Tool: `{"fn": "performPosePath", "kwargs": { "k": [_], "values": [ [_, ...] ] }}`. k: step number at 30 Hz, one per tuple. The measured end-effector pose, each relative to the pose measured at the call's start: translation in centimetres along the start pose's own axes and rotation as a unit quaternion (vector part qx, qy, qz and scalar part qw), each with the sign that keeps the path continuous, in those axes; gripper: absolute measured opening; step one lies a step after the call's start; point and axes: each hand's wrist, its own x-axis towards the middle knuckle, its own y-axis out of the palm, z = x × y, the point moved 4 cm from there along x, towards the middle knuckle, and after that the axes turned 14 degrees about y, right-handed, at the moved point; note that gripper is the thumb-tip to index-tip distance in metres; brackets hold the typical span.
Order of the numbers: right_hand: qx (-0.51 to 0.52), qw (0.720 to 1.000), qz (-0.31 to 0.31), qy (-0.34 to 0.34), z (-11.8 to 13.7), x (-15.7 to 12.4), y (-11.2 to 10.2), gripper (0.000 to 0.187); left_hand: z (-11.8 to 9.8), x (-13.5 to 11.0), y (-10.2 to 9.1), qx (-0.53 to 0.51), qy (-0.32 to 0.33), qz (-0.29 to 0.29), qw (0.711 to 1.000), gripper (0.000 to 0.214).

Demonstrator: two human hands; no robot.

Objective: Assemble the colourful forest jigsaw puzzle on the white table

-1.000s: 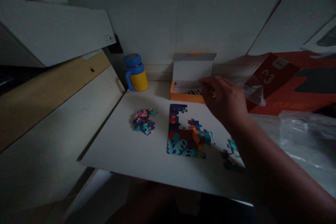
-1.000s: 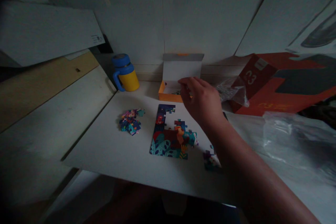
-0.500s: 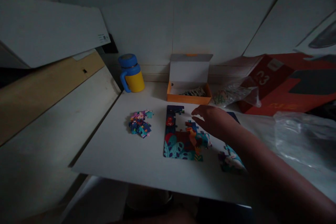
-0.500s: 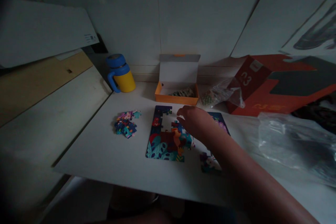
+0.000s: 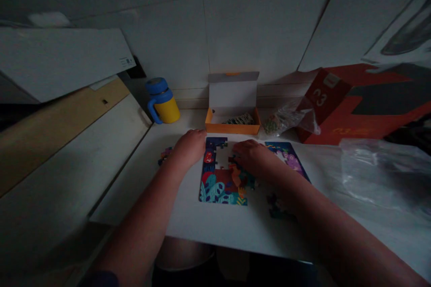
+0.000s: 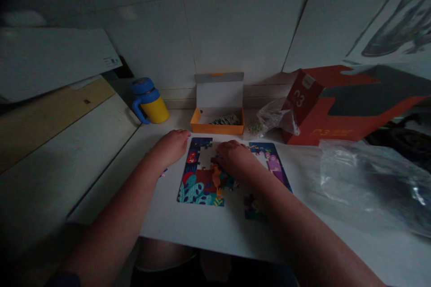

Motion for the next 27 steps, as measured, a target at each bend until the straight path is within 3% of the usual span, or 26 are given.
{"fn": "performPosePath", "kwargs": {
  "k": [4,7,11,14,16,19,22,27],
  "values": [
    [0.039,0.999,-0.017,-0.026,0.3,0.1,1.1,0.045,0.3,0.6,2.5,-0.017,0.011,-0.003,1.000,0.035],
    [0.052,0.998,-0.023,-0.028,0.4,-0.1,1.5,0.045,0.1,0.3,3.2,-0.030,0.019,-0.013,0.999,0.040],
    [0.058,0.997,-0.034,-0.025,0.3,-0.3,1.5,0.048,1.4,-0.6,2.1,-0.064,0.035,-0.026,0.997,0.042],
    [0.048,0.998,-0.038,-0.014,0.3,-0.3,1.0,0.051,4.2,-2.6,0.0,-0.081,0.023,-0.048,0.995,0.026],
    [0.038,0.998,-0.041,-0.010,0.3,-0.3,0.7,0.050,6.2,-4.5,-0.8,-0.108,-0.007,-0.005,0.994,0.024],
    [0.032,0.998,-0.046,-0.013,0.3,-0.2,0.3,0.046,7.9,-7.0,-0.9,-0.154,-0.060,0.081,0.983,0.038],
    [0.033,0.998,-0.053,-0.018,0.3,-0.3,0.1,0.045,7.6,-7.8,-0.4,-0.144,-0.077,0.118,0.980,0.041],
    [0.040,0.998,-0.043,-0.024,0.5,-0.5,0.0,0.038,5.8,-7.0,-0.1,-0.107,-0.084,0.141,0.981,0.030]
  ]
}}
